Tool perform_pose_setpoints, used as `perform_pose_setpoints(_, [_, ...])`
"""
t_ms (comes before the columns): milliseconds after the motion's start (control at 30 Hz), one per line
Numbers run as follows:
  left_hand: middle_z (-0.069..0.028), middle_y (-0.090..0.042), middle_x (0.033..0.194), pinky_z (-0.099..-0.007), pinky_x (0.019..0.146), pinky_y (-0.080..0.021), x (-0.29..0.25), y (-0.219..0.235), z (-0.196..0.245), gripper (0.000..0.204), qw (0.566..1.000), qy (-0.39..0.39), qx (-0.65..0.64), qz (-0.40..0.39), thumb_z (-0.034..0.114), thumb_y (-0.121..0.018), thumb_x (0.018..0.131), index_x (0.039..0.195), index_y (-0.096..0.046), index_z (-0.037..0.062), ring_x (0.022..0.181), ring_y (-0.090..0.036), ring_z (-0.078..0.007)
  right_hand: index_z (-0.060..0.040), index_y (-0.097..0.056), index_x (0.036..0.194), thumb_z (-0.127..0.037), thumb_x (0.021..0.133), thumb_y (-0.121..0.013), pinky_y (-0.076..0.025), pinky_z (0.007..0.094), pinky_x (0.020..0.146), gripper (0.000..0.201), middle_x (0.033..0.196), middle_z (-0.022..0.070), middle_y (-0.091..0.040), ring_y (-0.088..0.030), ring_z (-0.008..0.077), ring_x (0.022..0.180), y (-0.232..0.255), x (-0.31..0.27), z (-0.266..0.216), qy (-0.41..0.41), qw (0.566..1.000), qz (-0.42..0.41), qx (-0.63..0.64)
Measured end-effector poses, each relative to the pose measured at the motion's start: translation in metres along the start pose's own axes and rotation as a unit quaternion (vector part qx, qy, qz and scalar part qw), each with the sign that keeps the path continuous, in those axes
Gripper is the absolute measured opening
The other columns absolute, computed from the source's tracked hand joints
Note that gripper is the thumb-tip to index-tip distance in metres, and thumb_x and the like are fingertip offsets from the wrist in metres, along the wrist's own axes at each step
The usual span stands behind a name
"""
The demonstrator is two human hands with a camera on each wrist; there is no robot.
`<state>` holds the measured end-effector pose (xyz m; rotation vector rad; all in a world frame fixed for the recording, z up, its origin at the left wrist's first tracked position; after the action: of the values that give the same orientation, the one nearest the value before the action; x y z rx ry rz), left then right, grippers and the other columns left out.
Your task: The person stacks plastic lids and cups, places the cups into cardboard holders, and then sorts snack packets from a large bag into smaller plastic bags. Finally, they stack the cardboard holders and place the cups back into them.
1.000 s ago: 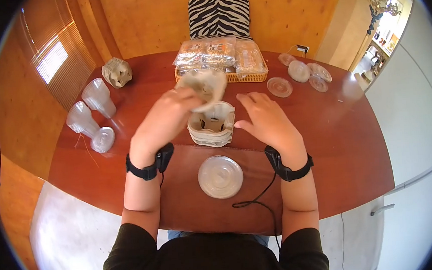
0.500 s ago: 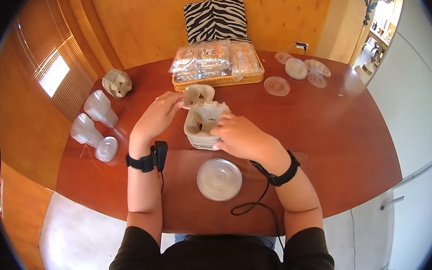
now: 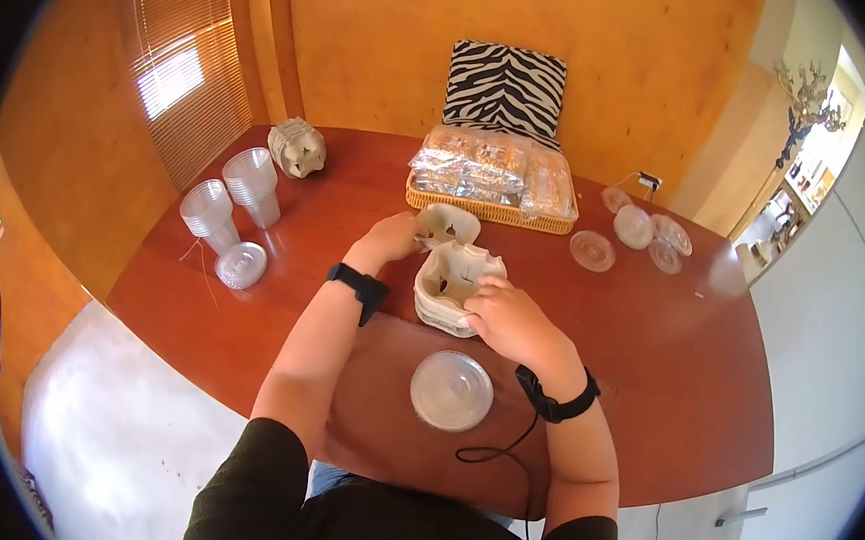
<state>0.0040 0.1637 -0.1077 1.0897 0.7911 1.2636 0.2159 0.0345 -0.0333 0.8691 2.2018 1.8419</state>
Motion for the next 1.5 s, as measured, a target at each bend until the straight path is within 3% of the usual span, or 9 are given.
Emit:
perform_pose_setpoints(167, [-0.0152, -0.063, 0.101, -0.0416, 0.082, -0.049, -0.038, 0.063, 0.017, 0.024, 0.995, 0.016, -0.003, 0.098, 0.019, -0.063, 0.074, 0.095, -0.069, 0.0095, 0.096, -0.060, -0.0327, -0.0004, -0.062, 0.095, -0.023, 0.081, -0.067, -0.044, 0.0418, 0.091, 0.027, 0.095, 0.0144, -0.062, -0.052, 0.0350, 0.108, 0.001, -0.003, 0.000, -0.012, 1.000, -0.021, -0.013])
perform_pose_setpoints(233, [-0.0151, -0.062, 0.104, -0.0411, 0.078, -0.051, -0.055, 0.090, 0.021, 0.019, 0.979, -0.028, -0.033, 0.199, 0.017, -0.065, 0.077, 0.094, -0.069, 0.0107, 0.092, -0.062, -0.0337, -0.0010, -0.061, 0.100, -0.024, 0.081, -0.067, -0.044, 0.0416, 0.090, 0.030, 0.100, 0.0146, -0.061, -0.053, 0.0349, 0.106, 0.009, -0.007, -0.007, -0.012, 1.000, 0.014, -0.011])
perform_pose_setpoints(333, [-0.0139, -0.062, 0.106, -0.0410, 0.079, -0.051, -0.083, 0.129, 0.044, 0.019, 0.953, -0.071, -0.177, 0.235, 0.014, -0.065, 0.076, 0.094, -0.069, 0.0086, 0.092, -0.062, -0.0335, -0.0020, -0.059, 0.107, -0.026, 0.082, -0.066, -0.044, 0.0409, 0.089, 0.035, 0.106, 0.0146, -0.060, -0.053, 0.0342, 0.104, 0.038, -0.014, -0.019, -0.036, 0.998, 0.044, 0.003])
perform_pose_setpoints(433, [-0.0135, -0.060, 0.110, -0.0361, 0.083, -0.049, -0.108, 0.148, 0.080, 0.022, 0.955, -0.118, -0.158, 0.221, 0.004, -0.068, 0.075, 0.097, -0.068, 0.0045, 0.095, -0.060, -0.0320, -0.0022, -0.058, 0.107, -0.025, 0.081, -0.066, -0.045, 0.0415, 0.083, 0.035, 0.100, 0.0146, -0.060, -0.056, 0.0332, 0.097, 0.069, -0.025, -0.025, -0.059, 0.993, 0.101, -0.012])
perform_pose_setpoints(633, [-0.0159, -0.059, 0.111, -0.0404, 0.087, -0.047, -0.133, 0.113, 0.121, 0.034, 0.981, -0.150, -0.032, 0.115, 0.019, -0.073, 0.072, 0.103, -0.066, 0.0063, 0.101, -0.057, -0.0348, -0.0027, -0.056, 0.115, -0.029, 0.083, -0.065, -0.043, 0.0403, 0.090, 0.043, 0.108, 0.0148, -0.059, -0.053, 0.0339, 0.103, 0.092, -0.042, -0.014, -0.147, 0.981, 0.129, -0.019])
perform_pose_setpoints(900, [-0.0152, -0.064, 0.101, -0.0405, 0.084, -0.048, -0.140, 0.099, 0.130, 0.047, 0.995, -0.062, 0.044, -0.069, 0.037, -0.070, 0.075, 0.113, -0.060, 0.0104, 0.097, -0.060, -0.0341, -0.0028, -0.056, 0.116, -0.025, 0.074, -0.074, -0.040, 0.0425, 0.094, 0.051, 0.117, 0.0149, -0.053, -0.048, 0.0324, 0.113, 0.052, -0.020, -0.029, -0.015, 0.995, 0.095, -0.012])
perform_pose_setpoints(1133, [-0.0163, -0.065, 0.103, -0.0397, 0.082, -0.048, -0.148, 0.116, 0.123, 0.053, 0.996, -0.086, 0.013, 0.018, 0.036, -0.070, 0.077, 0.120, -0.056, 0.0078, 0.098, -0.061, -0.0333, -0.0061, -0.058, 0.111, -0.024, 0.069, -0.077, -0.041, 0.0413, 0.088, 0.050, 0.106, 0.0090, -0.056, -0.049, 0.0271, 0.108, -0.014, 0.002, 0.001, -0.057, 0.996, -0.022, -0.066])
perform_pose_setpoints(1267, [-0.0181, -0.063, 0.106, -0.0404, 0.085, -0.048, -0.152, 0.125, 0.108, 0.057, 0.995, -0.077, 0.036, 0.050, 0.035, -0.070, 0.078, 0.125, -0.053, 0.0064, 0.100, -0.061, -0.0328, -0.0113, -0.058, 0.108, -0.025, 0.063, -0.080, -0.042, 0.0466, 0.082, 0.052, 0.100, 0.0048, -0.060, -0.051, 0.0244, 0.106, -0.021, 0.005, 0.003, -0.051, 0.992, 0.058, -0.097])
perform_pose_setpoints(1500, [-0.0205, -0.060, 0.112, -0.0437, 0.084, -0.048, -0.164, 0.139, 0.113, 0.057, 0.992, -0.110, 0.025, 0.051, 0.035, -0.068, 0.080, 0.126, -0.050, 0.0041, 0.102, -0.058, -0.0379, -0.0112, -0.059, 0.106, -0.018, 0.058, -0.079, -0.040, 0.0439, 0.088, 0.052, 0.098, 0.0033, -0.059, -0.052, 0.0236, 0.101, -0.028, 0.007, 0.003, -0.048, 0.989, 0.050, -0.134])
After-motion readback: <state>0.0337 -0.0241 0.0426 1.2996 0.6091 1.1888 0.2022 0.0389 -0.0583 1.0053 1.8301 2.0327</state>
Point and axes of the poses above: each hand's wrist, its own x-axis towards the middle knuckle, its own y-axis out of the back of the hand, z = x × y, the point moved 5 cm from there along x, towards the middle knuckle
